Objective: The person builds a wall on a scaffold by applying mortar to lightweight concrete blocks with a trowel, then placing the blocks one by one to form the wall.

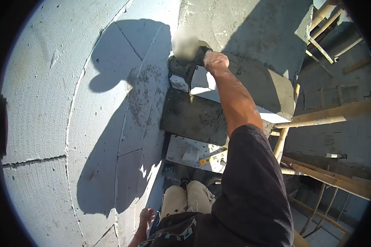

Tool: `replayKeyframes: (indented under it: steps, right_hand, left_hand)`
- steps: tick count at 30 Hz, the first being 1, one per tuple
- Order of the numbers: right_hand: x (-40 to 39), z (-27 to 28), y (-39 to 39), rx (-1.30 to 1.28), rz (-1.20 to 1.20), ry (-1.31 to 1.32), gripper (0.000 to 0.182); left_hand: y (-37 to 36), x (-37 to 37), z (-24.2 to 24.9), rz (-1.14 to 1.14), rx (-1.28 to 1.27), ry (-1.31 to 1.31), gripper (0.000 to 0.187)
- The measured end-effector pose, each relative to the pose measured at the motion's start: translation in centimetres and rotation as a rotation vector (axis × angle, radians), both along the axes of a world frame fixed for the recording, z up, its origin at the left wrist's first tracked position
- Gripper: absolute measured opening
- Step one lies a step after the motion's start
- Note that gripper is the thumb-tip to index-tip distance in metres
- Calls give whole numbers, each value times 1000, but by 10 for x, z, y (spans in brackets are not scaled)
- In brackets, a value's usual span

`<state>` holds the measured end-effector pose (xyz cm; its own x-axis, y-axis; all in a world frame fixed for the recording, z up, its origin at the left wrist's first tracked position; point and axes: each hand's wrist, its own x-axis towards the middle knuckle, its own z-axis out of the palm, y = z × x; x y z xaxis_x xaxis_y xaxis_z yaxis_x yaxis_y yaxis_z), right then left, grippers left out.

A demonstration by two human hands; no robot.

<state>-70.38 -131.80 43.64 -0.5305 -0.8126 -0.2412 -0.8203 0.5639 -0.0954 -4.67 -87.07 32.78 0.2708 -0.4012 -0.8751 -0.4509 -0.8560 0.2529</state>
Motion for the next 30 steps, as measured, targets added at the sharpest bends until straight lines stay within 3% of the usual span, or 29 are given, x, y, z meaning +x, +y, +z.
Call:
replayKeyframes:
  steps: [3,5,6,7,9,10,13,16,19,24,27,30]
  right_hand:
    - [-8,-17,12,-191,-169,-48,34]
    - [2,26,38,-245,-216,-213,41]
    - [-25,-16,29,-355,-161,-338,43]
    - [-21,-11,28,-456,-102,-471,45]
    - [-11,-6,34,-527,-546,-1293,43]
    - [-4,-12,29,-562,-648,-1481,38]
    - [33,-24,9,-574,-782,-1639,32]
    - [63,-66,-15,-638,-680,-1737,34]
    - [64,-74,-22,-555,-563,-1594,35]
    - [0,-62,6,-306,-55,-1212,30]
    - [8,-50,38,-516,-372,-1270,30]
    - [0,-56,45,-399,-497,-1215,29]
  left_hand:
    - [25,-5,27,231,67,-16,31]
    - [42,-3,36,305,76,5,30]
    - [49,-3,40,318,74,26,30]
    - [53,-4,43,333,65,47,29]
    - [58,-7,45,333,67,66,26]
    - [59,-8,44,320,74,79,26]
    - [54,-12,51,318,52,128,29]
    - [47,-22,59,370,-38,119,36]
    - [41,-27,64,336,-37,52,39]
    - [34,-7,53,158,-24,107,43]
    - [27,2,55,130,0,138,45]
    - [23,9,61,126,-19,125,48]
